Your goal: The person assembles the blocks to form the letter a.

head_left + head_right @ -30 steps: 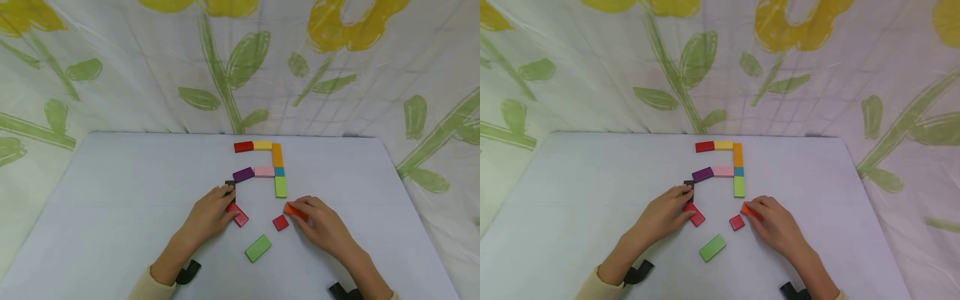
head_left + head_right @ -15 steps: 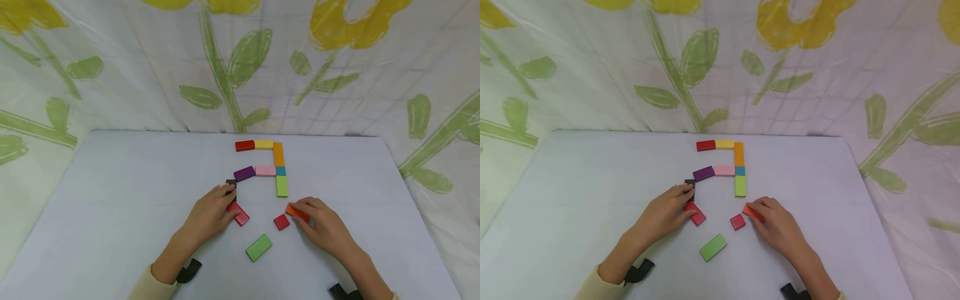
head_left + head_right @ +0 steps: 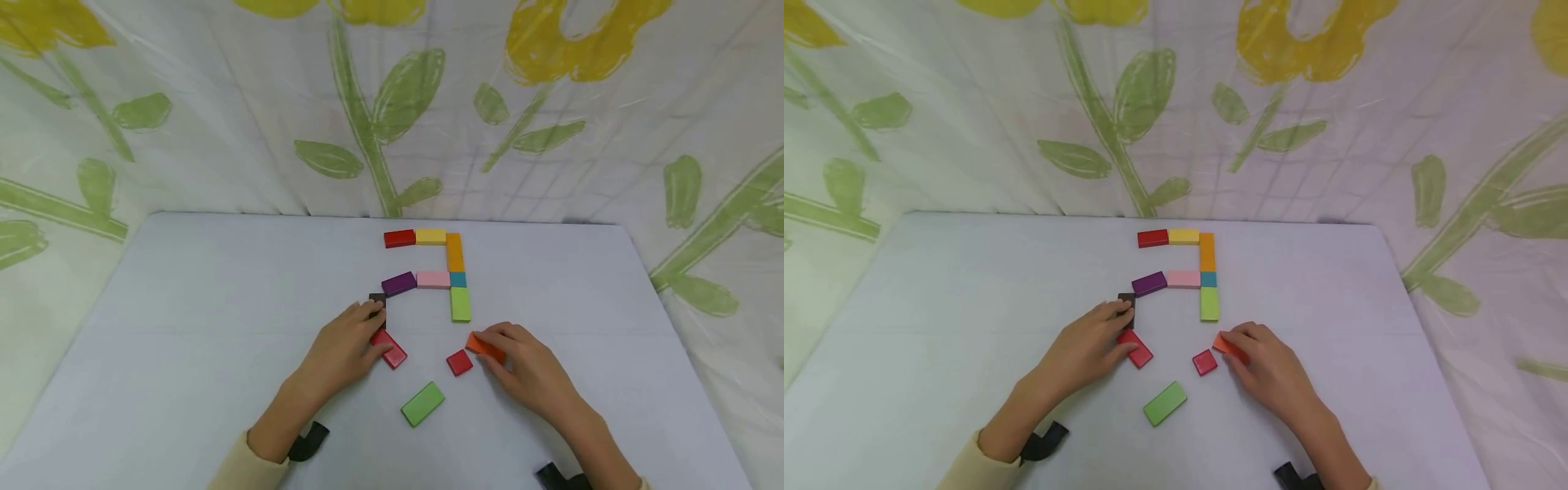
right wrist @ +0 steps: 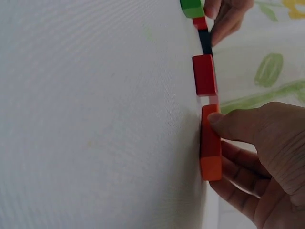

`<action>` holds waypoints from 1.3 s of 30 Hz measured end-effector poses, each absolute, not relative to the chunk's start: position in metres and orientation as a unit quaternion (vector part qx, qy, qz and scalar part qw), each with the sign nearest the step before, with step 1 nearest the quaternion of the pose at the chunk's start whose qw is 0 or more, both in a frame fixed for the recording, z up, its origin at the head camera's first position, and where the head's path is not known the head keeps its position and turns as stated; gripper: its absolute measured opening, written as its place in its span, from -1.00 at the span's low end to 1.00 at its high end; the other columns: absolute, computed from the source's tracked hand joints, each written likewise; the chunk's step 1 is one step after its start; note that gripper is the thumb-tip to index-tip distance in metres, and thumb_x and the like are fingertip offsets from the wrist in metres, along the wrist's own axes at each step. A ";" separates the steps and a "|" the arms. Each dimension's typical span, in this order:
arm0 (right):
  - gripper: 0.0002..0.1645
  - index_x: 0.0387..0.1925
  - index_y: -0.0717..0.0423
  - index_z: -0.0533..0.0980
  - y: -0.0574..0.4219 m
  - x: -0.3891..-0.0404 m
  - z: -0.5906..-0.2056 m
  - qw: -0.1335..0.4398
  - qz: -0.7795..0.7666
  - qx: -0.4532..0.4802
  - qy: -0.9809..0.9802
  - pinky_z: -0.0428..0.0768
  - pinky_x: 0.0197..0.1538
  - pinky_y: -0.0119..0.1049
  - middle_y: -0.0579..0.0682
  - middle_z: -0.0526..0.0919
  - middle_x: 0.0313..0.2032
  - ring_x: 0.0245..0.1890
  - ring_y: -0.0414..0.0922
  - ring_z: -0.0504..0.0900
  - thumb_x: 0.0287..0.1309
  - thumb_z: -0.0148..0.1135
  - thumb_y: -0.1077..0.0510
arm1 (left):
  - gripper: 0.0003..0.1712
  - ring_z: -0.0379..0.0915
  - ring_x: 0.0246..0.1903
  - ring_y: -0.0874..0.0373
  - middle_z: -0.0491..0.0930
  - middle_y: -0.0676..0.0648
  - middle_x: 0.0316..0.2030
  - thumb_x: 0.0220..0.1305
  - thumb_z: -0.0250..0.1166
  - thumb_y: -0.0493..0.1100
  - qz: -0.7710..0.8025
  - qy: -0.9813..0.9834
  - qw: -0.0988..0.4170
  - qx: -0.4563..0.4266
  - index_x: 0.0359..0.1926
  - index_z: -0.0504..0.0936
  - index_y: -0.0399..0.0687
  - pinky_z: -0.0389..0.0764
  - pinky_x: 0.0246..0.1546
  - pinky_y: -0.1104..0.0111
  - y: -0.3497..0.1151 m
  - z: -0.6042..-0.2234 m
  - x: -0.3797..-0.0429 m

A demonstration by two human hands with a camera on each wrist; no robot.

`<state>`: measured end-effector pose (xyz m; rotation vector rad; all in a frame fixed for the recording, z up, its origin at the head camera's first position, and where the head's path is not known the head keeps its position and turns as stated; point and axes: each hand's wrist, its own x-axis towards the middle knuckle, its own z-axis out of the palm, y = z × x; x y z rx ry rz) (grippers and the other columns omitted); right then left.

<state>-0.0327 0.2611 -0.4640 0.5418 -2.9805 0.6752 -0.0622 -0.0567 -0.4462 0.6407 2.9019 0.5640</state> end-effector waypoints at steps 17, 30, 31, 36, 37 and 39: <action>-0.58 0.00 0.00 0.78 0.245 -0.024 -0.457 0.083 0.232 0.242 -0.938 0.77 -0.13 -0.36 -0.16 0.70 -0.13 -0.13 -0.27 0.62 0.05 0.67 0.13 | -0.34 0.48 0.45 -0.13 0.57 -0.18 0.40 0.37 0.46 0.07 0.189 0.957 0.056 0.211 0.35 0.63 -0.21 0.49 0.48 0.02 -0.058 -0.445 -0.061; -0.65 -0.13 -0.07 0.80 0.230 -0.014 -0.458 0.085 0.195 0.244 -0.946 0.64 -0.23 -0.46 -0.20 0.64 -0.25 -0.26 -0.33 0.51 -0.01 0.70 0.14 | -0.33 0.46 0.46 -0.13 0.56 -0.17 0.41 0.38 0.46 0.08 0.189 0.958 0.059 0.208 0.36 0.62 -0.19 0.49 0.48 0.01 -0.058 -0.447 -0.062; -0.64 -0.13 -0.07 0.80 0.230 -0.013 -0.458 0.084 0.193 0.244 -0.947 0.64 -0.23 -0.46 -0.21 0.64 -0.24 -0.26 -0.33 0.51 -0.03 0.71 0.15 | -0.33 0.46 0.46 -0.13 0.56 -0.17 0.41 0.37 0.46 0.08 0.189 0.958 0.059 0.208 0.36 0.62 -0.19 0.50 0.48 0.01 -0.058 -0.447 -0.062; -0.62 -0.13 -0.09 0.79 0.227 -0.011 -0.460 0.080 0.193 0.257 -0.943 0.68 -0.18 -0.43 -0.23 0.64 -0.20 -0.22 -0.33 0.57 -0.05 0.70 0.18 | -0.33 0.47 0.46 -0.12 0.56 -0.18 0.41 0.38 0.46 0.08 0.186 0.958 0.059 0.209 0.36 0.62 -0.19 0.49 0.49 0.02 -0.058 -0.446 -0.061; -0.62 -0.13 -0.09 0.79 0.227 -0.011 -0.460 0.080 0.194 0.260 -0.942 0.69 -0.17 -0.43 -0.24 0.64 -0.19 -0.21 -0.34 0.58 -0.04 0.70 0.18 | -0.33 0.46 0.46 -0.12 0.56 -0.18 0.41 0.38 0.46 0.08 0.186 0.958 0.060 0.209 0.36 0.62 -0.19 0.49 0.49 0.02 -0.058 -0.445 -0.061; -0.62 -0.12 -0.09 0.79 0.226 -0.011 -0.461 0.078 0.198 0.264 -0.941 0.70 -0.17 -0.42 -0.24 0.64 -0.19 -0.19 -0.35 0.59 -0.03 0.69 0.19 | -0.32 0.46 0.46 -0.12 0.56 -0.17 0.41 0.37 0.46 0.09 0.185 0.959 0.061 0.207 0.37 0.61 -0.19 0.49 0.48 0.01 -0.058 -0.445 -0.062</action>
